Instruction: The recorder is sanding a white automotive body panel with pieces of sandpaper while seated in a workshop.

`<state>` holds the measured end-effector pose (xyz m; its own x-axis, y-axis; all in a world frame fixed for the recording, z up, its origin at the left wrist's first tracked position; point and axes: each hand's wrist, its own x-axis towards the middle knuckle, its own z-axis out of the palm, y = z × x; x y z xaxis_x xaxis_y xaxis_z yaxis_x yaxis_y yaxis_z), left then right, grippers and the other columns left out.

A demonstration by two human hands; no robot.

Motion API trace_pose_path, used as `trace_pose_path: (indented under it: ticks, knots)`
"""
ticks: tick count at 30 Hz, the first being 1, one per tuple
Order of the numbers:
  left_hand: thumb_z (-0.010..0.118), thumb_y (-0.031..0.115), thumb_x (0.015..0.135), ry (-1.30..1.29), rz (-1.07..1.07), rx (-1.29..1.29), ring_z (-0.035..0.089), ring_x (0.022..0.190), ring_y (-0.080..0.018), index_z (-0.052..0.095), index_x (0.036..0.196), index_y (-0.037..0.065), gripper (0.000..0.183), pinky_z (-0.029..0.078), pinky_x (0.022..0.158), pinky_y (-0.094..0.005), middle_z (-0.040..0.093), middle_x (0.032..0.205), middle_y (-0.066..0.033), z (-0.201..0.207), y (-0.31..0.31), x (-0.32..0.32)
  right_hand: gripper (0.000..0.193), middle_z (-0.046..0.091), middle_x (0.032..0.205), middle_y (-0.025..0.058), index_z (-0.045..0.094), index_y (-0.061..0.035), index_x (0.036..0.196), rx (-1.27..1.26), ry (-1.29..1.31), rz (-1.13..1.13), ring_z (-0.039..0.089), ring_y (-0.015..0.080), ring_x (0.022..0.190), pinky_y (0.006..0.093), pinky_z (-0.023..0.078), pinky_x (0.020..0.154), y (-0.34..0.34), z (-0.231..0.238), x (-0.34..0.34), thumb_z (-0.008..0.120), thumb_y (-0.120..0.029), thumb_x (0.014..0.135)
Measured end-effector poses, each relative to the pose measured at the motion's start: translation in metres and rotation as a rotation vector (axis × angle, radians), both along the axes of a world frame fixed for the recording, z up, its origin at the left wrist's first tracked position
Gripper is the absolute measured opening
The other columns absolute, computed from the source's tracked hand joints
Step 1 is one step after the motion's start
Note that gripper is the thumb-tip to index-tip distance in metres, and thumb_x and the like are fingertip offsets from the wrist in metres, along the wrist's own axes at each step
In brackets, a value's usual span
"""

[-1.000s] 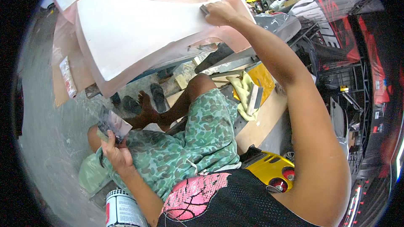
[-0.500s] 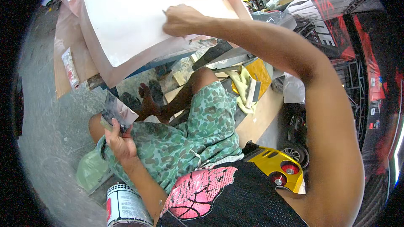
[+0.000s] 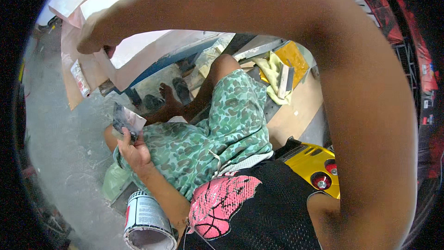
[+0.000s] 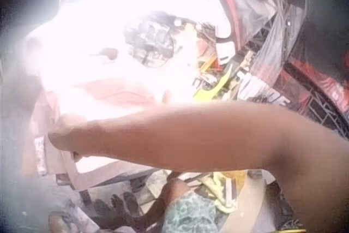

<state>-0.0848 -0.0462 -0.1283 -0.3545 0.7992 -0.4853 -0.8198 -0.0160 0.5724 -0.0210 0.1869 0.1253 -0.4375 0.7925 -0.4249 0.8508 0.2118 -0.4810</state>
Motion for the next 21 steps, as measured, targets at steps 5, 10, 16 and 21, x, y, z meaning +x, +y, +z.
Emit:
trace_pose_path:
  ticks: [5, 10, 16, 21]
  knots:
    - [0.061, 0.015, 0.099, -0.016, -0.031, -0.01, 0.065, 0.108, -0.0201, 0.055, 0.127, 0.005, 0.031, 0.057, 0.087, -0.0356, 0.064, 0.121, -0.0061, 0.014, -0.017, 0.003, 0.039, 0.072, 0.098, 0.0174, 0.068, -0.0069, 0.118, 0.215, 0.289, 0.175, 0.071, 0.0301, 0.085, 0.0388, 0.056, 0.082, -0.056, 0.012, 0.074, 0.06, -0.009, 0.08]
    - [0.055, 0.014, 0.101, -0.086, -0.132, 0.129, 0.066, 0.107, -0.0267, 0.047, 0.138, 0.002, 0.04, 0.056, 0.091, -0.0397, 0.063, 0.125, -0.0146, 0.047, -0.012, 0.054, 0.057, 0.055, 0.133, 0.0217, 0.057, -0.0207, 0.137, 0.347, 0.73, 0.664, 0.056, 0.0408, 0.123, 0.049, 0.05, 0.1, -0.137, -0.053, 0.17, 0.069, -0.011, 0.082]
    - [0.05, 0.02, 0.104, 0.061, -0.221, 0.073, 0.065, 0.103, -0.0267, 0.047, 0.134, 0.001, 0.036, 0.054, 0.09, -0.0391, 0.062, 0.12, -0.0175, 0.087, 0.027, 0.082, 0.052, 0.045, 0.142, 0.0162, 0.061, -0.0354, 0.132, 0.618, 0.721, 0.623, 0.051, 0.0424, 0.128, 0.0576, 0.042, 0.108, -0.155, -0.136, 0.21, 0.067, -0.014, 0.085]
    - [0.056, 0.014, 0.101, -0.003, -0.107, -0.02, 0.065, 0.095, -0.0158, 0.052, 0.132, 0.005, 0.033, 0.054, 0.078, -0.0296, 0.066, 0.11, -0.0054, 0.085, 0.012, 0.072, 0.051, 0.051, 0.136, 0.0217, 0.06, -0.0264, 0.134, 0.528, 0.616, 0.26, 0.052, 0.0423, 0.127, 0.0487, 0.044, 0.108, -0.146, -0.166, 0.232, 0.063, -0.009, 0.086]
